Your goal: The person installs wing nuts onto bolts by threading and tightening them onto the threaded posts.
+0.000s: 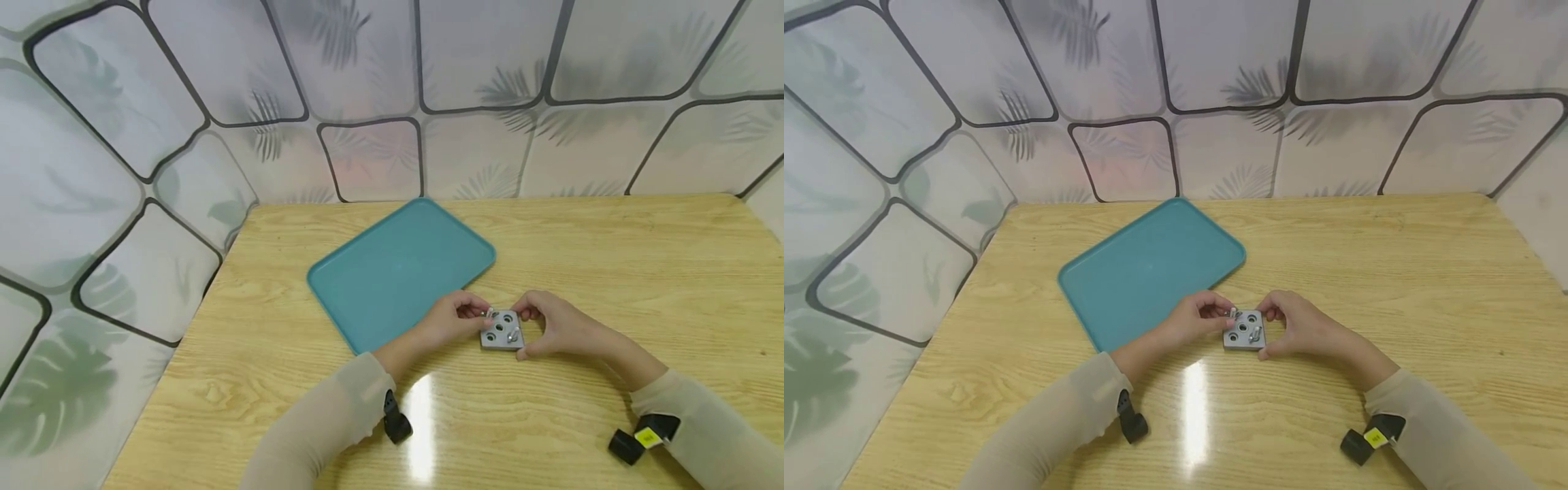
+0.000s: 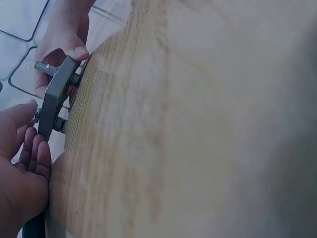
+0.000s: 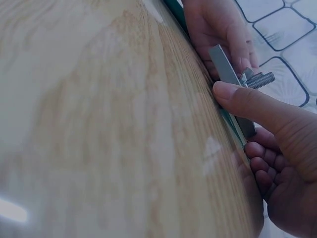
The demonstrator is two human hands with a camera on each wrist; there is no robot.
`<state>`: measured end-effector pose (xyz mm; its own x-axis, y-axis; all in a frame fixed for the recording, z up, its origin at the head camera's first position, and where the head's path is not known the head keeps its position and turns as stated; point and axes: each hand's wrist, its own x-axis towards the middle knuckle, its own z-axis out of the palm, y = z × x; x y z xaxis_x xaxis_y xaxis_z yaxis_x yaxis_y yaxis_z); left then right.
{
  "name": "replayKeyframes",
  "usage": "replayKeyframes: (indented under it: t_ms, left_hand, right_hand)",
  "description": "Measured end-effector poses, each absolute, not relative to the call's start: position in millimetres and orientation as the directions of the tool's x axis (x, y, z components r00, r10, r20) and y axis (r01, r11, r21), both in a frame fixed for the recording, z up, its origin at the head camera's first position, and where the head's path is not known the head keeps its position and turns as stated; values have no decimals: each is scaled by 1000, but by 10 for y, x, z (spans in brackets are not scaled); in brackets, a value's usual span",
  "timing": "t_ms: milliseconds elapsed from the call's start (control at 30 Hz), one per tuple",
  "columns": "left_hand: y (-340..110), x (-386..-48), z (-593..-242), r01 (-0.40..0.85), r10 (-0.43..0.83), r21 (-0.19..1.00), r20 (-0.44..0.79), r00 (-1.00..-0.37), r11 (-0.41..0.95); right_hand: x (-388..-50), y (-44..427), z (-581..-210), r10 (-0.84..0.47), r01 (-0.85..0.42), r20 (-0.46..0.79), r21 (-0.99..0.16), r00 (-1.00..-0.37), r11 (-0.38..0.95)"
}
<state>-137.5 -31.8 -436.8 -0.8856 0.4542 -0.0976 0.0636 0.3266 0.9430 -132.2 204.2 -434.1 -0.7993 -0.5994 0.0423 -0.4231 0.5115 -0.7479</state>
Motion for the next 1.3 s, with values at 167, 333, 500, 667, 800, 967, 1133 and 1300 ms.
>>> replayKeyframes:
  t_ms: [167, 333, 500, 667, 800, 967, 1133, 1300]
  left_hand:
    - [-324, -1369, -4389, 67, 421, 946, -76, -904, 316]
    - [-312, -1345, -4360, 26, 364, 949, -95, -927, 315]
    - [-319, -1334, -4344, 35, 371, 937, -103, -923, 347]
    - [-327, -1338, -4354, 58, 446, 935, -112, -888, 350]
    - [-333, -1344, -4362, 81, 472, 934, -100, -876, 348]
    - [-336, -1351, -4373, 52, 440, 945, -102, -892, 324]
    - [-325, -1354, -4353, 29, 396, 947, -105, -912, 319]
    - [-320, -1367, -4361, 41, 388, 945, -94, -917, 325]
  right_hand:
    - [-1318, 2032, -4346, -592, -404, 13, -744, -806, 533]
    - [-1312, 2032, -4345, -581, -381, -14, -743, -814, 551]
    - [-1303, 2026, -4334, -582, -380, -12, -747, -813, 546]
    - [-1302, 2024, -4324, -587, -389, -2, -746, -810, 540]
    - [-1305, 2026, -4328, -591, -394, 4, -749, -807, 532]
    - [-1310, 2028, -4331, -591, -391, 5, -754, -807, 528]
    - [-1318, 2029, -4329, -592, -399, 14, -752, -806, 525]
    - [-1320, 2034, -4320, -599, -410, 24, -750, -801, 518]
